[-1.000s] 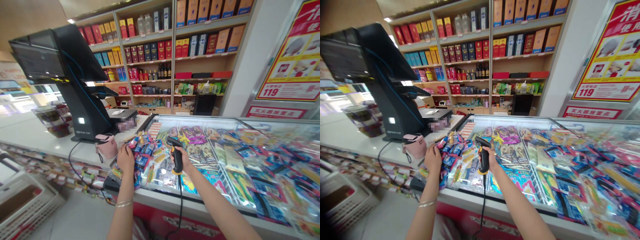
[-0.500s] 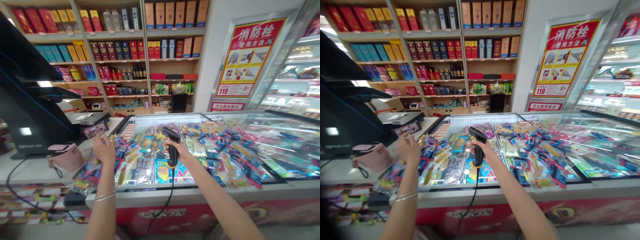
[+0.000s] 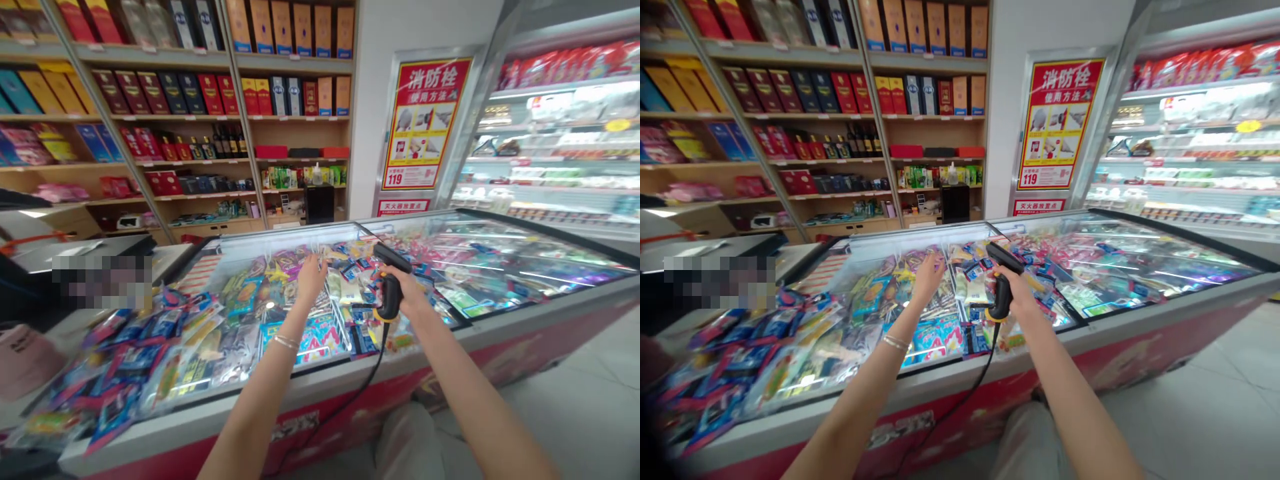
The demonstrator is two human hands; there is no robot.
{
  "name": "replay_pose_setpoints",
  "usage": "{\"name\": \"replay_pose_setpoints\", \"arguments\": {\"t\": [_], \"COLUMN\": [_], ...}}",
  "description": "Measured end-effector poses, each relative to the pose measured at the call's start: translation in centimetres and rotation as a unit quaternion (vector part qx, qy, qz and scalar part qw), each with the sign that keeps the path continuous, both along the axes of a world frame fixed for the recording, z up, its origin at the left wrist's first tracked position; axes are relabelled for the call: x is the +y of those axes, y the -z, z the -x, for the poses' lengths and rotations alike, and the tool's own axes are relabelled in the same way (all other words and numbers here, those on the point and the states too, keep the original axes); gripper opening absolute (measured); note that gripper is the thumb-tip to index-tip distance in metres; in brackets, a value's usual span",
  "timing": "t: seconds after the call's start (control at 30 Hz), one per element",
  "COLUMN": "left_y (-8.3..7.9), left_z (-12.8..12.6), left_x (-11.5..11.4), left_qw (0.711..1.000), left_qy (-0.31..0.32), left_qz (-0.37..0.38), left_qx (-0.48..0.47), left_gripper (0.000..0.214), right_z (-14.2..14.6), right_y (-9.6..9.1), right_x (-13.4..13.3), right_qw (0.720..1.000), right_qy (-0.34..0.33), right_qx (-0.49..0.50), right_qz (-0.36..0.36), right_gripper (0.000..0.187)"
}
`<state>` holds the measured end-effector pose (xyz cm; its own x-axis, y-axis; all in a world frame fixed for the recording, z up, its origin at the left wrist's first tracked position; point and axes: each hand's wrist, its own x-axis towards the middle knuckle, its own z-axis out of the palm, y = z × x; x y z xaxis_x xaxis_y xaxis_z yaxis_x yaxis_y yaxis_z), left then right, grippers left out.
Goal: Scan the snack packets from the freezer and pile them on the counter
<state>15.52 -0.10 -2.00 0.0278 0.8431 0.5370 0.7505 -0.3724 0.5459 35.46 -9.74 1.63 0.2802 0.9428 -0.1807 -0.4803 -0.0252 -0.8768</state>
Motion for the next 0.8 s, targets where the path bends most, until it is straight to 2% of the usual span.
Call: {"name": "replay_pose_setpoints", "arguments": {"t": [0.07,0.17,0.3,0.43,0.6,0.8], "left_y": [1.2,3.0,4.7,5.9,6.7,6.3], "left_z": [-2.4,-4.5,-5.7,-6.0,-6.1,-6.2], "left_x": [1.0,2.6,4.2,4.7,4.4,4.1], "left_qw": [0.999,0.994,0.986,0.976,0.971,0.978], "left_qy": [0.037,0.070,0.096,0.113,0.106,0.099], "left_qz": [0.033,0.071,0.105,0.114,0.103,0.085], "left_qx": [0.016,0.041,0.091,0.147,0.189,0.162], "left_gripper": [0.024,0.031,0.053,0.070,0.071,0.065], "right_z": [-1.9,-3.9,-5.2,-5.8,-5.9,-6.0], "right_y": [0.8,2.1,4.1,5.6,5.9,5.8], "right_x": [0.0,0.5,1.5,2.4,2.9,3.0], "right_qw": [1.000,0.999,0.999,0.998,0.995,0.993], "right_qy": [0.014,0.034,0.034,0.012,-0.018,-0.031], "right_qx": [-0.001,0.005,0.003,0.007,0.018,0.004], "right_qz": [0.007,0.023,0.033,0.060,0.092,0.114], "right_gripper": [0.009,0.006,0.005,0.013,0.018,0.023]}}
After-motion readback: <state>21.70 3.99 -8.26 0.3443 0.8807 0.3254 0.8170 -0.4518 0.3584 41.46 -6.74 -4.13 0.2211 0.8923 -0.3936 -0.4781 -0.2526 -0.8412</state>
